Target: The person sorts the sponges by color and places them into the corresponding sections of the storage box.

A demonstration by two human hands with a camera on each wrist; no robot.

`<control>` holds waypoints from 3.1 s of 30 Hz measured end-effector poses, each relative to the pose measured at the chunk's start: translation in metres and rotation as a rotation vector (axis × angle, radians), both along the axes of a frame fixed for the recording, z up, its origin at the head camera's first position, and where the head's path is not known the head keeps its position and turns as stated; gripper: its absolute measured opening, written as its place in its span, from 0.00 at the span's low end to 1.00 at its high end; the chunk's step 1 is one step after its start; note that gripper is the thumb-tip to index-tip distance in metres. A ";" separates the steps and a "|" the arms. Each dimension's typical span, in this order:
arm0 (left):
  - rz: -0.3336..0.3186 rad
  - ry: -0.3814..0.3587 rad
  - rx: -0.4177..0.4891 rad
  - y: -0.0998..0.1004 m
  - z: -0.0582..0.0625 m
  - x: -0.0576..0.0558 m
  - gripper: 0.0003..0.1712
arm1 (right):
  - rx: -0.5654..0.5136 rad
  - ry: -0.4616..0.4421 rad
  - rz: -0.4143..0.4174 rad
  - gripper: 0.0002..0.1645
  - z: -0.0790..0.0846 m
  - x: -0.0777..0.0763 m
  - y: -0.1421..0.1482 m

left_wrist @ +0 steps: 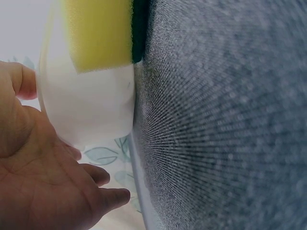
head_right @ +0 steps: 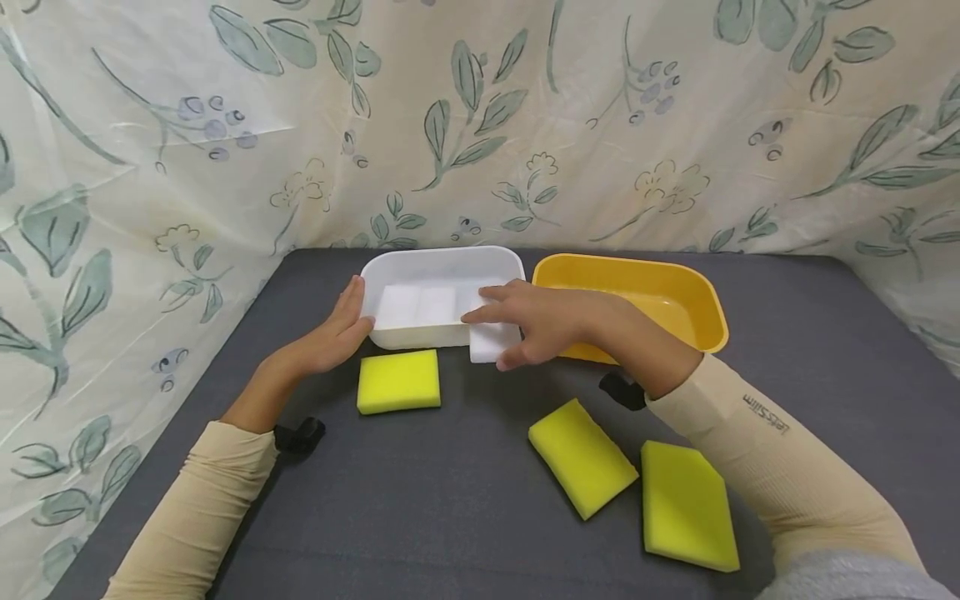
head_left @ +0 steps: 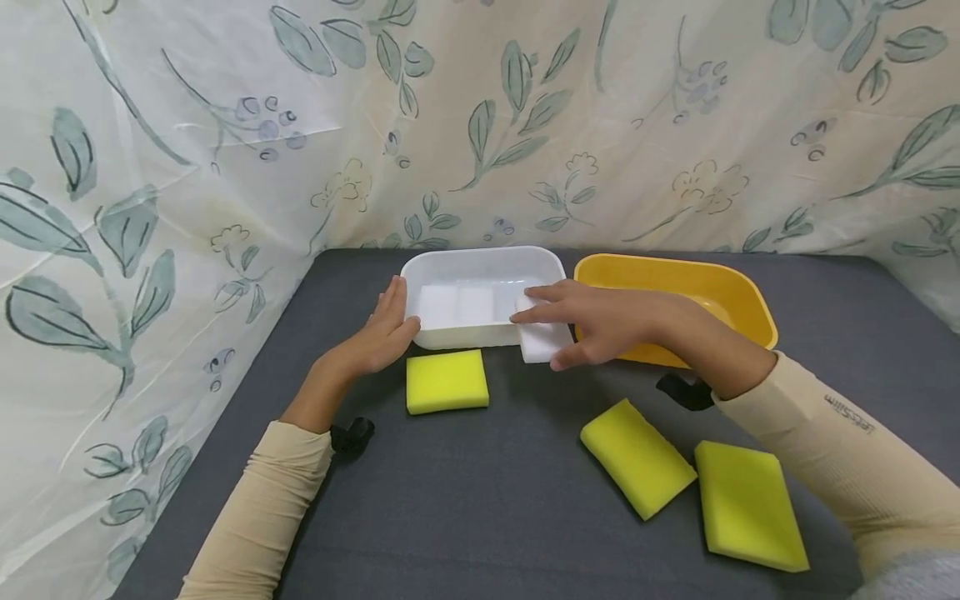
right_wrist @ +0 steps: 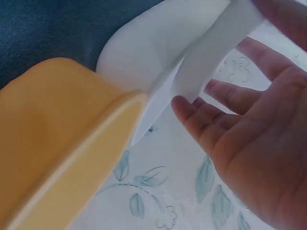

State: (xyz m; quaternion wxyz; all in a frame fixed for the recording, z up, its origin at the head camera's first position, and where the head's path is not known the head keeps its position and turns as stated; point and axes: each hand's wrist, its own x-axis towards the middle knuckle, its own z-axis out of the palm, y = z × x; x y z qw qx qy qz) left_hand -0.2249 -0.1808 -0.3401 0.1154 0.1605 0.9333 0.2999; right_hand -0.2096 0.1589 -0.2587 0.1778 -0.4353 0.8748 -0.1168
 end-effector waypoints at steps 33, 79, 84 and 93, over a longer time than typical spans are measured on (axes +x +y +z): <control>-0.014 -0.006 0.017 0.000 0.006 -0.004 0.44 | -0.062 -0.078 -0.055 0.29 -0.011 -0.029 -0.002; -0.005 -0.003 0.049 0.000 0.002 0.000 0.45 | 0.094 -0.088 -0.152 0.13 -0.017 -0.037 -0.020; -0.007 -0.003 0.051 -0.001 0.002 0.000 0.45 | 0.081 -0.079 -0.134 0.10 -0.016 -0.037 -0.021; -0.014 -0.004 0.053 0.000 0.005 0.001 0.44 | 0.023 -0.001 -0.094 0.07 -0.018 -0.038 -0.021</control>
